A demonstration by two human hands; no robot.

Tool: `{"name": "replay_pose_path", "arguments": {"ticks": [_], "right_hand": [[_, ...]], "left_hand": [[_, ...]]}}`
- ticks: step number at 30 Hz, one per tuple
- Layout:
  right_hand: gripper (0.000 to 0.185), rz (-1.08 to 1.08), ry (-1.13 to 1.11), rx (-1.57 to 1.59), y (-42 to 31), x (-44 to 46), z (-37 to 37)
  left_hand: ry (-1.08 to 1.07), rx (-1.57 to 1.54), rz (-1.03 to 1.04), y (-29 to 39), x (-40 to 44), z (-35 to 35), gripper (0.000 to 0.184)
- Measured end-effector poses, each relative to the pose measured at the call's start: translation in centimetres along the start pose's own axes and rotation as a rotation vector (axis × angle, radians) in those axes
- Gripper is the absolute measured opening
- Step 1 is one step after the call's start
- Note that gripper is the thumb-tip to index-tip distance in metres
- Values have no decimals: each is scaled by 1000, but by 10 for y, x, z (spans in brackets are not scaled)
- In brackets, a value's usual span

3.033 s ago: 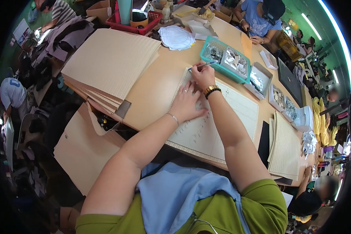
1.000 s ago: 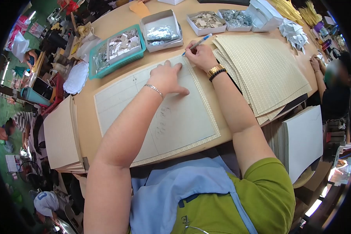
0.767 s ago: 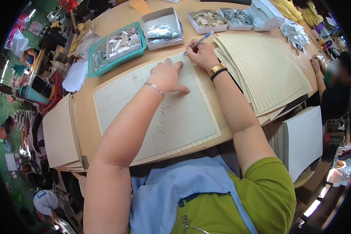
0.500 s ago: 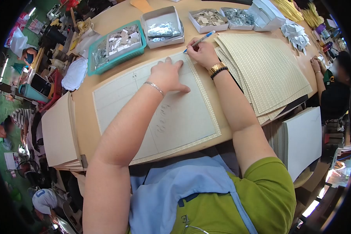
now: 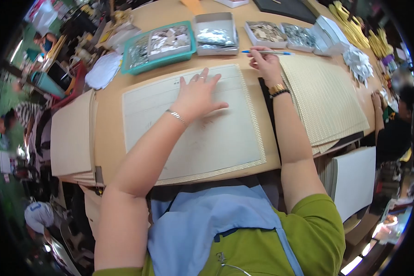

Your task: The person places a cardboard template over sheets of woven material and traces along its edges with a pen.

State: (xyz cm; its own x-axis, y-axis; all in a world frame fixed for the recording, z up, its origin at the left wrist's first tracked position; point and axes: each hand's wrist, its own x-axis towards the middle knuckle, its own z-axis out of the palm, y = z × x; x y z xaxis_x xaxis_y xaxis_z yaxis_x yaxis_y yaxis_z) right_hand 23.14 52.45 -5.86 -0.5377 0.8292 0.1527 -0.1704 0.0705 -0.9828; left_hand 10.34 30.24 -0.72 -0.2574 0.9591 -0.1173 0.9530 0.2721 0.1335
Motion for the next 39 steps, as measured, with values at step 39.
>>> {"name": "replay_pose_path", "arguments": {"ticks": [39], "right_hand": [[18, -259, -393, -660, 13, -49, 182]], "left_hand": [[-234, 36, -312, -128, -96, -21, 104]]}}
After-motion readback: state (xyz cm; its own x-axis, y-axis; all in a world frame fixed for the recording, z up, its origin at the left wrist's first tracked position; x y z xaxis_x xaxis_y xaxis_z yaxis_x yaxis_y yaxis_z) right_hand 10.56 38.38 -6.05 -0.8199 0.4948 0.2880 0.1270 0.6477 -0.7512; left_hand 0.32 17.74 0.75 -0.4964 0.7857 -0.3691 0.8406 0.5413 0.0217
